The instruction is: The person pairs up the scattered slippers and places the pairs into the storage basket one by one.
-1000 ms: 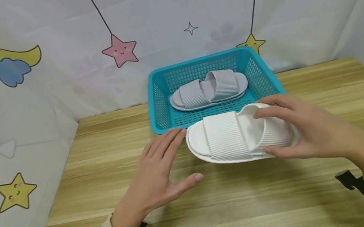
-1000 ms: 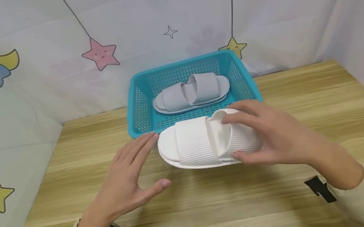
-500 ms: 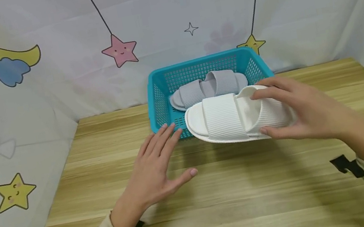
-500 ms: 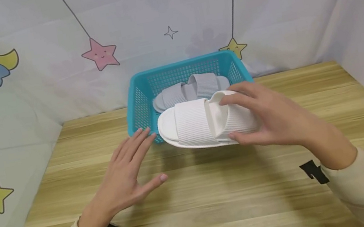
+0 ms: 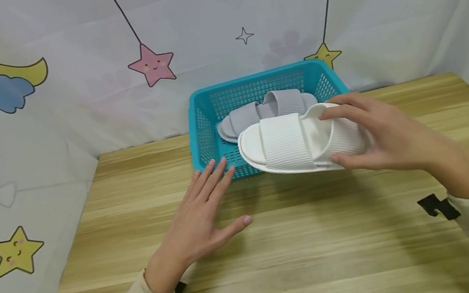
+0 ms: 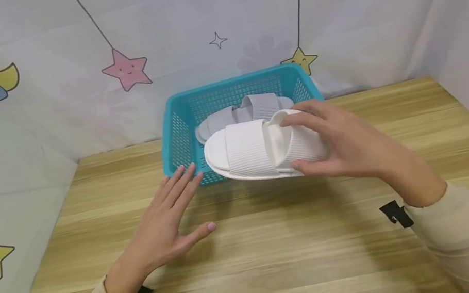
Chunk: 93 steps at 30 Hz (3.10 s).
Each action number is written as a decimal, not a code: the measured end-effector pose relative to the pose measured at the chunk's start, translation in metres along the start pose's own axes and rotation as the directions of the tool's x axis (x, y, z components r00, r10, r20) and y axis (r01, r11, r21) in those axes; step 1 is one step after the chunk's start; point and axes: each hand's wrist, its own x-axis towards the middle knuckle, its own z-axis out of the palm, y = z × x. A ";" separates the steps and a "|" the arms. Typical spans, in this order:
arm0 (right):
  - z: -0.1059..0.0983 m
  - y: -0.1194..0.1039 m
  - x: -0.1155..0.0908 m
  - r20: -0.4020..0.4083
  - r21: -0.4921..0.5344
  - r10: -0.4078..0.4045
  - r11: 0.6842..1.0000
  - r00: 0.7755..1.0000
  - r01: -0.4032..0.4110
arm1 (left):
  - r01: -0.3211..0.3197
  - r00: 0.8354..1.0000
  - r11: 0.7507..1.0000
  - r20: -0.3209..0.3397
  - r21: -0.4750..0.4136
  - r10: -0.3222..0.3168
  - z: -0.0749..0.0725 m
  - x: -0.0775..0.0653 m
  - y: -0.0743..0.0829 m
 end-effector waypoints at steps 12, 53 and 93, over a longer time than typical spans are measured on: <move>0.002 0.013 0.015 0.050 0.000 0.024 1.000 0.998 -0.024 | 0.005 1.000 1.000 0.014 0.000 -0.005 -0.001 -0.001 -0.001; 0.059 0.057 0.058 0.351 0.169 0.198 0.948 0.915 -0.270 | -0.008 0.998 1.000 0.058 -0.024 0.009 -0.006 0.002 -0.001; 0.066 0.066 0.061 0.495 0.187 0.266 0.897 0.827 -0.400 | -0.023 0.998 1.000 0.058 0.007 0.023 -0.008 0.004 -0.002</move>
